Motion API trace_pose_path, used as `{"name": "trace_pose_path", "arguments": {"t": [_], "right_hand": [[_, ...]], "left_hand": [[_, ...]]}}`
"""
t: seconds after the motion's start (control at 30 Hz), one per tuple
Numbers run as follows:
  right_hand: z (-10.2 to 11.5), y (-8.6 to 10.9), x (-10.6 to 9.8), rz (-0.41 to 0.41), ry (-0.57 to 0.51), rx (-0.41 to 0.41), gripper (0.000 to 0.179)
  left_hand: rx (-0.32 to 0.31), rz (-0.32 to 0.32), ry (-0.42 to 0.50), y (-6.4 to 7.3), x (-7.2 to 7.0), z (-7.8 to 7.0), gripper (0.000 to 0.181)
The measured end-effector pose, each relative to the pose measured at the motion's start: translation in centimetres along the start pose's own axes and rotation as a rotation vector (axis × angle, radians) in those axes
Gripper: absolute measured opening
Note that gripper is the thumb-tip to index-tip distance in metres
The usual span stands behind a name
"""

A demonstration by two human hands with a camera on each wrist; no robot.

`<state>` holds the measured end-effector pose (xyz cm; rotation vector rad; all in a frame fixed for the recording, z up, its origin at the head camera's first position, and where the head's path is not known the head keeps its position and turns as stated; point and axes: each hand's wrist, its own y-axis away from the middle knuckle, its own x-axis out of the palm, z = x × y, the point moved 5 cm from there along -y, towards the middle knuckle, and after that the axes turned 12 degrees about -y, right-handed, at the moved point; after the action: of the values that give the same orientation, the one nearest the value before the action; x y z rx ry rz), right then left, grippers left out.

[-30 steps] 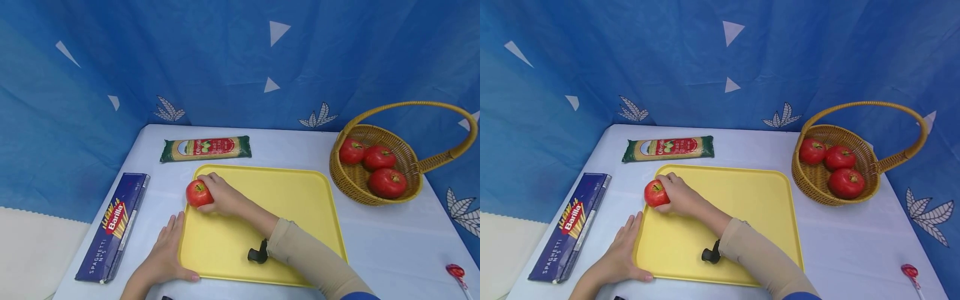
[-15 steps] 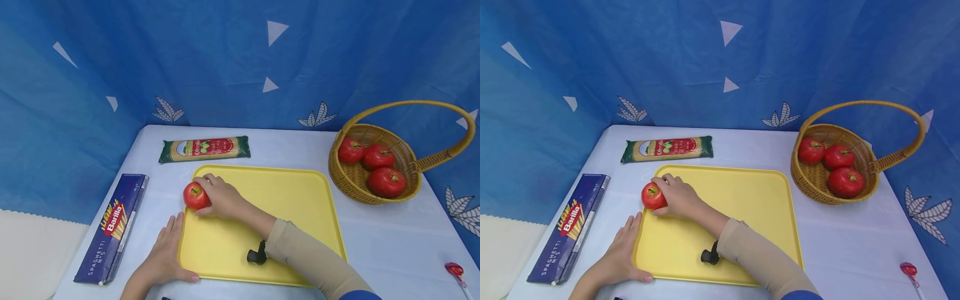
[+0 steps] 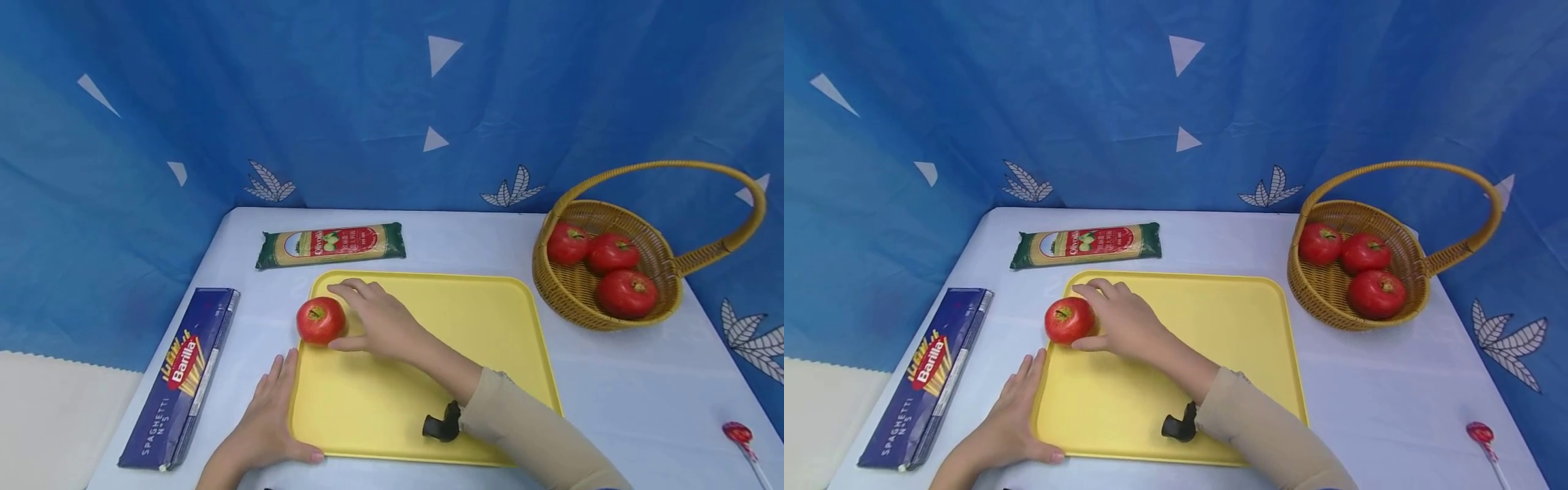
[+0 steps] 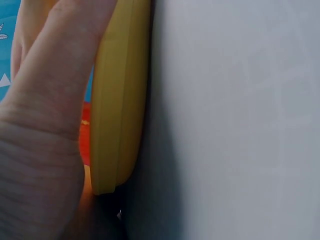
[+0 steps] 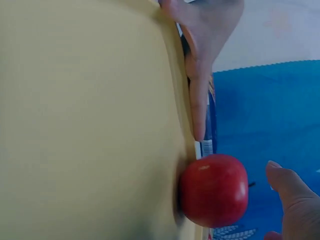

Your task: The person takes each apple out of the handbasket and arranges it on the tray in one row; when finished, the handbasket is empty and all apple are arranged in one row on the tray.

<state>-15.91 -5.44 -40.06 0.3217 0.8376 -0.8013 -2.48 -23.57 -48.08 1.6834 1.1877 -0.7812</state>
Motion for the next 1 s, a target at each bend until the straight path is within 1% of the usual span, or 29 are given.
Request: {"name": "trace_pose_path", "arguments": {"t": [0.13,0.27,0.37,0.53,0.63,0.77,0.87,1.0], "right_hand": [[-1.1,2.8,-3.4,-0.074,-0.084,0.017,0.082],[-3.3,5.9,-6.8,-0.178,-0.153,0.024,0.077],[-5.3,8.5,-9.6,-0.252,-0.164,0.037,0.076],[-9.2,12.9,-14.0,-0.397,-0.146,0.108,0.075],[-11.8,15.4,-16.4,-0.481,-0.099,0.181,0.076],[-15.3,18.8,-19.1,-0.562,-0.043,0.318,0.082],[-17.9,21.1,-20.7,-0.59,-0.029,0.433,0.087],[-21.0,23.5,-21.9,-0.597,-0.027,0.543,0.089]], "left_hand": [[-0.004,-0.005,0.022,0.1,0.0,0.0,0.164],[-0.003,-0.007,0.032,0.2,0.0,-0.1,0.164],[-0.003,-0.004,0.03,0.1,0.0,-0.1,0.164],[0.003,-0.006,0.039,0.1,0.1,0.0,0.164],[0.009,-0.01,0.04,0.1,0.0,0.0,0.164],[0.023,-0.025,0.042,0.2,-0.1,-0.1,0.164],[0.022,-0.024,0.051,0.2,0.0,-0.1,0.164],[0.008,-0.006,0.047,0.1,0.1,-0.1,0.163]]}}
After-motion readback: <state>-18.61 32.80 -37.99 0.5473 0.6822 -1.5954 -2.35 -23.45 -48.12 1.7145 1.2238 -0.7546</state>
